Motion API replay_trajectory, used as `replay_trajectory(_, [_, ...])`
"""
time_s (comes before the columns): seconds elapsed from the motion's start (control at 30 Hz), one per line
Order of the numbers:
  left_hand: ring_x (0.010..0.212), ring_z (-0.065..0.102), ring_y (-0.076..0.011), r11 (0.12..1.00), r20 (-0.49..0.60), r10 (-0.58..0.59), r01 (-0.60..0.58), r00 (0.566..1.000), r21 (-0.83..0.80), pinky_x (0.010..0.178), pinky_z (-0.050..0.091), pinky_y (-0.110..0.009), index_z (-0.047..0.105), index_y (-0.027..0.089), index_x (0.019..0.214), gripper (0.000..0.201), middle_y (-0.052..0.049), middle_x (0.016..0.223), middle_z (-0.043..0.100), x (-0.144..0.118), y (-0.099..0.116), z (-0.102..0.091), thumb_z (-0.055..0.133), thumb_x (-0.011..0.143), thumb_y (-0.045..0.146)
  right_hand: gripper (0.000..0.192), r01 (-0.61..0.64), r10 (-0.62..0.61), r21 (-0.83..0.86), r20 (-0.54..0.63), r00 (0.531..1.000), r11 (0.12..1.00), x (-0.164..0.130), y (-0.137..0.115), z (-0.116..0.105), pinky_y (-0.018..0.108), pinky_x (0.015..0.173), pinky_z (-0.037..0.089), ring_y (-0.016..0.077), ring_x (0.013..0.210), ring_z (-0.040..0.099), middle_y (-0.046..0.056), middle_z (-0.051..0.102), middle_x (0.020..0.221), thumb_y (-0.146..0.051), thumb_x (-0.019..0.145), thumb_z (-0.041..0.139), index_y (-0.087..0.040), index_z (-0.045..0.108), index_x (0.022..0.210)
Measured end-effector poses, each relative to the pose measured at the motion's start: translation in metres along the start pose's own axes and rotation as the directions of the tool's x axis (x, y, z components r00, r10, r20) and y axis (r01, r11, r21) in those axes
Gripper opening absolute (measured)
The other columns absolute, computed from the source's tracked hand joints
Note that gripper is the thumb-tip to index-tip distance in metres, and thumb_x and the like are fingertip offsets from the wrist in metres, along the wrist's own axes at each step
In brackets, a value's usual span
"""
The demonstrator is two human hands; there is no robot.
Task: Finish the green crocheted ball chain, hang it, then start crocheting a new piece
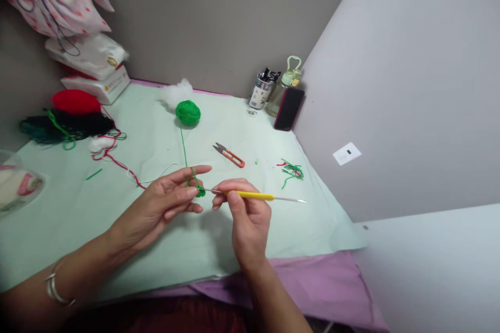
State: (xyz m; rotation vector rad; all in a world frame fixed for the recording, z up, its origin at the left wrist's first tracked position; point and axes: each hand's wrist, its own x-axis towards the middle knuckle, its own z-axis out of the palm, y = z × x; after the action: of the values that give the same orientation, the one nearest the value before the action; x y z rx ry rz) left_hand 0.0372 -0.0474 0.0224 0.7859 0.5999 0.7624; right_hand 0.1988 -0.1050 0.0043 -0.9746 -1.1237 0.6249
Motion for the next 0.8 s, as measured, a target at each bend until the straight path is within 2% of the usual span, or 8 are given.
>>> replay_trajectory(0.13, [0.048, 0.028, -0.0002, 0.998, -0.002, 0.038, -0.038, 0.999, 0.043, 0.082, 0.058, -0.033, 0.075, 0.027, 0.12, 0.037, 0.007, 0.082, 0.057, 0.001, -0.001, 0.0, 0.08, 0.083, 0.029, 0.017, -0.056, 0.057, 0.071, -0.011, 0.998, 0.996, 0.003, 0.002, 0.0, 0.029, 0.059, 0.057, 0.0134, 0.065, 0.065, 0.005, 0.071, 0.086, -0.029, 0.099, 0.059, -0.02, 0.073, 0.094])
replay_trajectory(0.2, [0.051, 0.036, -0.0013, 0.997, 0.015, 0.047, -0.047, 0.999, 0.064, 0.082, 0.057, -0.032, 0.076, 0.03, 0.119, 0.036, 0.006, 0.086, 0.057, 0.002, -0.003, -0.001, 0.08, 0.083, 0.029, 0.017, -0.056, 0.055, 0.07, 0.015, 0.998, 0.996, 0.003, 0.003, 0.0, 0.029, 0.061, 0.057, 0.0141, 0.067, 0.065, 0.005, 0.071, 0.088, -0.029, 0.099, 0.06, -0.021, 0.073, 0.095])
replay_trajectory(0.27, [0.063, 0.05, -0.0062, 0.993, 0.021, 0.062, -0.064, 0.998, 0.101, 0.081, 0.054, -0.03, 0.076, 0.031, 0.118, 0.036, 0.004, 0.086, 0.058, 0.002, -0.006, -0.002, 0.081, 0.083, 0.029, 0.016, -0.043, 0.041, 0.048, 0.049, 0.998, 0.998, 0.002, 0.003, 0.001, 0.031, 0.064, 0.058, 0.0144, 0.07, 0.065, 0.005, 0.072, 0.093, -0.027, 0.099, 0.06, -0.022, 0.075, 0.097])
replay_trajectory(0.33, [0.077, 0.057, -0.0117, 0.986, 0.02, 0.08, -0.082, 0.997, 0.146, 0.08, 0.05, -0.028, 0.077, 0.031, 0.117, 0.035, 0.003, 0.084, 0.059, 0.002, -0.009, -0.003, 0.081, 0.083, 0.03, 0.016, -0.03, 0.029, 0.016, 0.073, 0.997, 0.999, 0.001, 0.004, 0.002, 0.031, 0.067, 0.057, 0.0143, 0.073, 0.066, 0.005, 0.073, 0.098, -0.024, 0.099, 0.06, -0.024, 0.076, 0.1])
replay_trajectory(0.57, [0.085, 0.055, -0.0145, 0.979, -0.02, 0.098, -0.092, 0.995, 0.184, 0.085, 0.042, -0.029, 0.078, 0.029, 0.116, 0.032, 0.001, 0.086, 0.064, 0.003, -0.012, -0.003, 0.08, 0.083, 0.031, 0.018, -0.007, 0.01, -0.049, 0.065, 0.998, 0.999, -0.002, 0.003, 0.004, 0.031, 0.069, 0.057, 0.0143, 0.074, 0.066, 0.003, 0.073, 0.092, -0.022, 0.1, 0.058, -0.025, 0.075, 0.101])
replay_trajectory(0.8, [0.078, 0.052, -0.0126, 0.985, -0.038, 0.102, -0.095, 0.994, 0.147, 0.076, 0.04, -0.027, 0.074, 0.03, 0.123, 0.041, 0.002, 0.083, 0.061, 0.004, -0.011, -0.002, 0.082, 0.082, 0.029, 0.019, 0.0, 0.002, -0.024, 0.049, 0.999, 1.0, -0.003, 0.003, 0.005, 0.03, 0.069, 0.055, 0.0134, 0.074, 0.066, 0.003, 0.072, 0.093, -0.02, 0.1, 0.057, -0.024, 0.076, 0.101])
